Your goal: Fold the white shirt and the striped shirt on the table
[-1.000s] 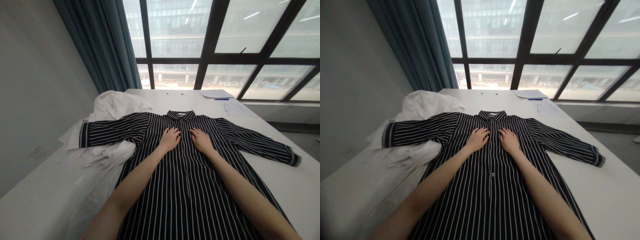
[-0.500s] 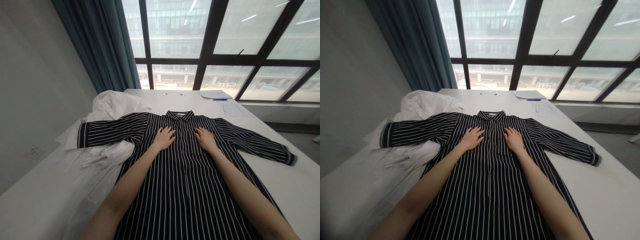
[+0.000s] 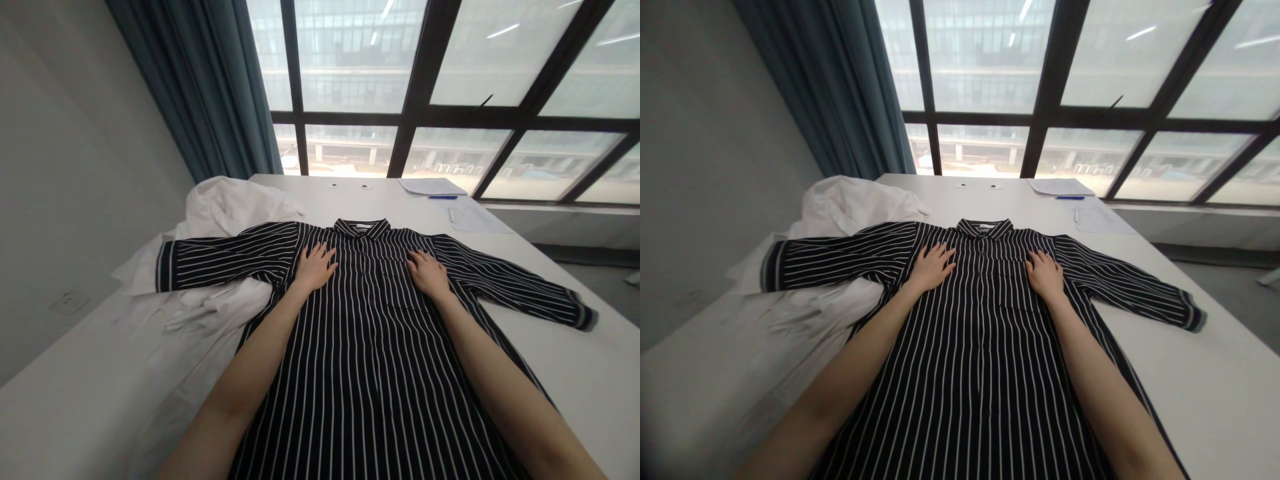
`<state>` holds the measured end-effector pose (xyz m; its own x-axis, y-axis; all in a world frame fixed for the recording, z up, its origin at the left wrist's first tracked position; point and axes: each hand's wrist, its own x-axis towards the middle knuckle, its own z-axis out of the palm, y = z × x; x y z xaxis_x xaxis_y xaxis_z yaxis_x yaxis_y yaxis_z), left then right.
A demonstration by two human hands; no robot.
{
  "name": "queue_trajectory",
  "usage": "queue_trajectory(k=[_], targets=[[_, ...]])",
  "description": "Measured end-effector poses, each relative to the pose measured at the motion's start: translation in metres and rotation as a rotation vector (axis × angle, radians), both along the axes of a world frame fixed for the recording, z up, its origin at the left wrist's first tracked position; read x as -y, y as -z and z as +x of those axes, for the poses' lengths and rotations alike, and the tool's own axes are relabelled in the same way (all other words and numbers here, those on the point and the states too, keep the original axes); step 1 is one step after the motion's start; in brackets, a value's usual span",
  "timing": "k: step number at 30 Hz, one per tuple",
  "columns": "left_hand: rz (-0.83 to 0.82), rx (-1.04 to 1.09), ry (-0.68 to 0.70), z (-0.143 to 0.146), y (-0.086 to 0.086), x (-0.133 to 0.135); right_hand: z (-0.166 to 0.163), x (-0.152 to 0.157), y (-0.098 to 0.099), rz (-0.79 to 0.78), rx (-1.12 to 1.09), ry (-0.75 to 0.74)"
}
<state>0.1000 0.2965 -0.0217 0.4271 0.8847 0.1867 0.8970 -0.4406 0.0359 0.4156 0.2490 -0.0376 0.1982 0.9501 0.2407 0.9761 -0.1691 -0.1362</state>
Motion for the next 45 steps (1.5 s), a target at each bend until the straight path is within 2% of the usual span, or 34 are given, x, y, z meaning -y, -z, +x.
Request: queue_trajectory(k=[4,8,11,13,17,21,28,36,42,45], targets=[[0.041,0.031,-0.008,0.002,-0.002,0.002,-0.008,0.002,-0.004,0.121,0.059,-0.045],[0.027,0.040,0.041,0.014,-0.011,0.010,-0.026,0.003,-0.011,0.262,0.121,-0.335],[0.002,0.042,0.148,0.031,-0.014,0.022,-0.042,0.005,-0.010,0.190,0.096,-0.546],[-0.035,0.035,0.235,0.042,-0.011,0.031,-0.048,0.007,-0.007,0.096,0.051,-0.595],[-0.133,0.003,0.328,0.051,-0.004,0.040,-0.047,0.006,0.000,-0.004,-0.022,-0.498],[-0.159,0.004,0.308,0.048,-0.003,0.039,-0.030,0.001,0.002,0.009,-0.041,-0.372],[-0.184,0.005,0.306,0.048,-0.004,0.037,-0.013,-0.005,0.007,0.039,-0.061,-0.290],[-0.193,0.009,0.311,0.047,-0.003,0.037,-0.016,-0.004,0.007,0.044,-0.058,-0.287],[-0.190,0.028,0.316,0.047,-0.002,0.037,-0.015,0.000,0.002,0.038,-0.065,-0.404],[-0.189,0.035,0.317,0.047,-0.001,0.037,-0.015,-0.001,0.001,0.046,-0.099,-0.407]])
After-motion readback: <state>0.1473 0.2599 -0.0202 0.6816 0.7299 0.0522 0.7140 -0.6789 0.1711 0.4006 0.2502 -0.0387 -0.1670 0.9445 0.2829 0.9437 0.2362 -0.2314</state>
